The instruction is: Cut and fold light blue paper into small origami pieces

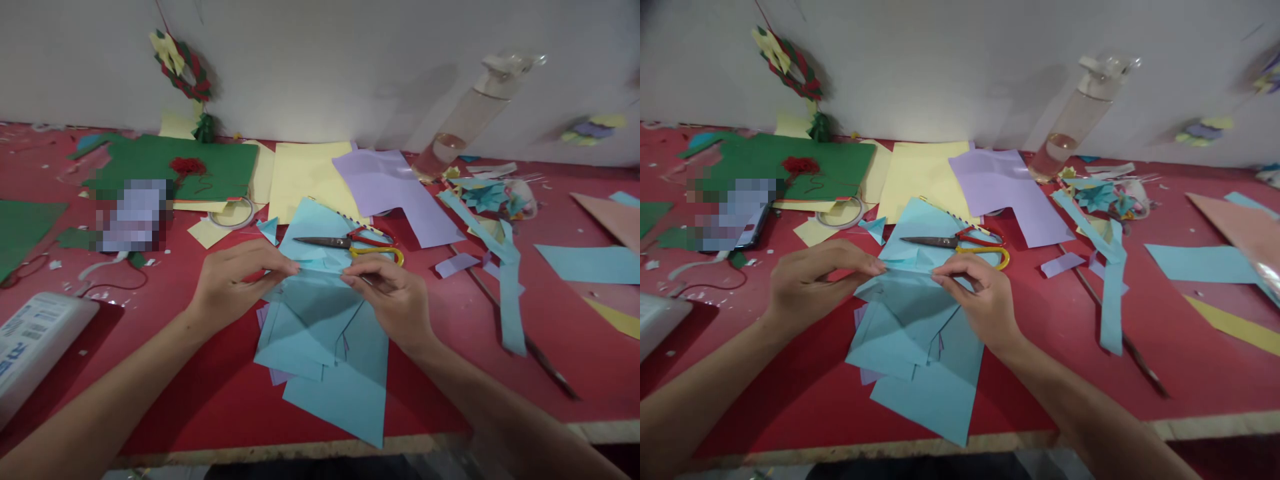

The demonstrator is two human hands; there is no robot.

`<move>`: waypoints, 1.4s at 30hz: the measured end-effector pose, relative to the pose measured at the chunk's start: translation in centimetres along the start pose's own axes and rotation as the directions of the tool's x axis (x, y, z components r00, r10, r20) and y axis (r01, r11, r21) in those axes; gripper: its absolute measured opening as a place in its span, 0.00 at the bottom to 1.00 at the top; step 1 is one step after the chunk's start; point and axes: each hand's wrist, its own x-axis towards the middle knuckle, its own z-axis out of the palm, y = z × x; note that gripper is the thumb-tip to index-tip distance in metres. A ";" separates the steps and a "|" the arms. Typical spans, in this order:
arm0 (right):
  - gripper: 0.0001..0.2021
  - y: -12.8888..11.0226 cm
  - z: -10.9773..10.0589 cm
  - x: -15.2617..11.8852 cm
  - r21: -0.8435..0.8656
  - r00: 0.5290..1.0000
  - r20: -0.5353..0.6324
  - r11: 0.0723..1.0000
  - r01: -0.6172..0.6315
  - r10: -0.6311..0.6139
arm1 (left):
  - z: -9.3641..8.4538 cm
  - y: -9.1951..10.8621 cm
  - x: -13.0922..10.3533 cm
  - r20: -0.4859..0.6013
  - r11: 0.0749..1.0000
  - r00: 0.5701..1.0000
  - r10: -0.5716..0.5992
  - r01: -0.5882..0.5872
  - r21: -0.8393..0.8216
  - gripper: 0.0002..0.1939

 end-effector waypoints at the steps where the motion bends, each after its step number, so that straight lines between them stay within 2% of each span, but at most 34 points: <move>1: 0.05 0.0 0.0 0.0 -0.003 1.000 0.000 1.000 0.002 -0.002 | -0.1 0.0 0.1 -0.014 1.000 1.000 0.011 -0.011 0.026 0.09; 3: 0.05 0.0 -0.1 0.0 -0.012 1.000 0.003 1.000 0.011 -0.011 | -0.2 0.0 0.3 -0.023 0.996 1.000 -0.019 0.021 0.089 0.07; 4: 0.05 0.1 -0.1 0.0 -0.015 1.000 0.009 1.000 0.017 -0.017 | -0.1 0.0 0.3 -0.006 0.993 0.999 -0.052 0.052 0.108 0.11; 6: 0.06 0.1 -0.1 -0.1 -0.015 0.999 0.036 0.999 0.033 -0.033 | 0.3 0.1 0.3 0.093 0.985 0.985 -0.147 0.137 0.102 0.24; 7: 0.06 0.2 -0.2 -0.1 -0.016 0.998 0.052 0.999 0.043 -0.042 | 0.6 0.1 0.1 0.145 0.987 0.978 -0.153 0.144 0.070 0.25; 8: 0.06 0.2 -0.2 -0.1 -0.018 0.997 0.066 0.998 0.052 -0.051 | 0.9 0.1 0.0 0.181 0.991 0.974 -0.133 0.129 0.036 0.23; 11: 0.07 0.1 -0.2 -0.3 -0.027 0.994 0.086 0.997 0.069 -0.067 | 1.7 0.1 -0.4 0.144 0.996 0.987 -0.075 0.079 -0.028 0.13; 14: 0.06 -0.1 -0.1 -0.3 -0.021 0.994 0.092 0.998 0.054 -0.051 | 1.9 0.2 -0.7 0.118 0.998 0.991 -0.056 0.059 -0.021 0.08; 20: 0.04 -0.6 0.2 -0.3 0.063 0.998 0.067 0.998 -0.025 0.020 | 2.5 1.3 -0.9 0.123 0.980 0.973 -0.193 0.197 -0.026 0.07; 23: 0.05 -0.7 0.4 -0.6 0.102 0.991 0.089 0.989 -0.112 0.103 | 3.2 1.9 -1.0 0.166 0.947 0.941 -0.295 0.311 -0.077 0.07; 27: 0.13 -0.9 0.7 -0.8 0.095 0.976 0.096 0.974 -0.204 0.195 | 3.7 2.4 -1.0 0.211 0.846 0.849 -0.484 0.516 -0.137 0.05; 29: 0.16 -0.9 0.8 -0.9 0.075 0.969 0.109 0.970 -0.231 0.222 | 3.7 2.5 -0.9 0.213 0.796 0.811 -0.545 0.580 -0.174 0.05; 31: 0.15 -0.9 0.8 -0.8 0.054 0.962 0.122 0.966 -0.251 0.243 | 3.6 2.5 -0.7 0.219 0.761 0.785 -0.579 0.617 -0.201 0.05; 36: 0.07 -1.0 0.8 -0.6 0.051 0.959 0.111 0.963 -0.266 0.259 | 3.4 2.4 -0.6 0.255 0.726 0.755 -0.604 0.654 -0.214 0.06; 42: 0.14 -1.5 0.7 -0.4 0.086 0.950 0.084 0.948 -0.307 0.300 | 3.6 2.1 -1.3 0.260 0.692 0.742 -0.617 0.670 -0.270 0.13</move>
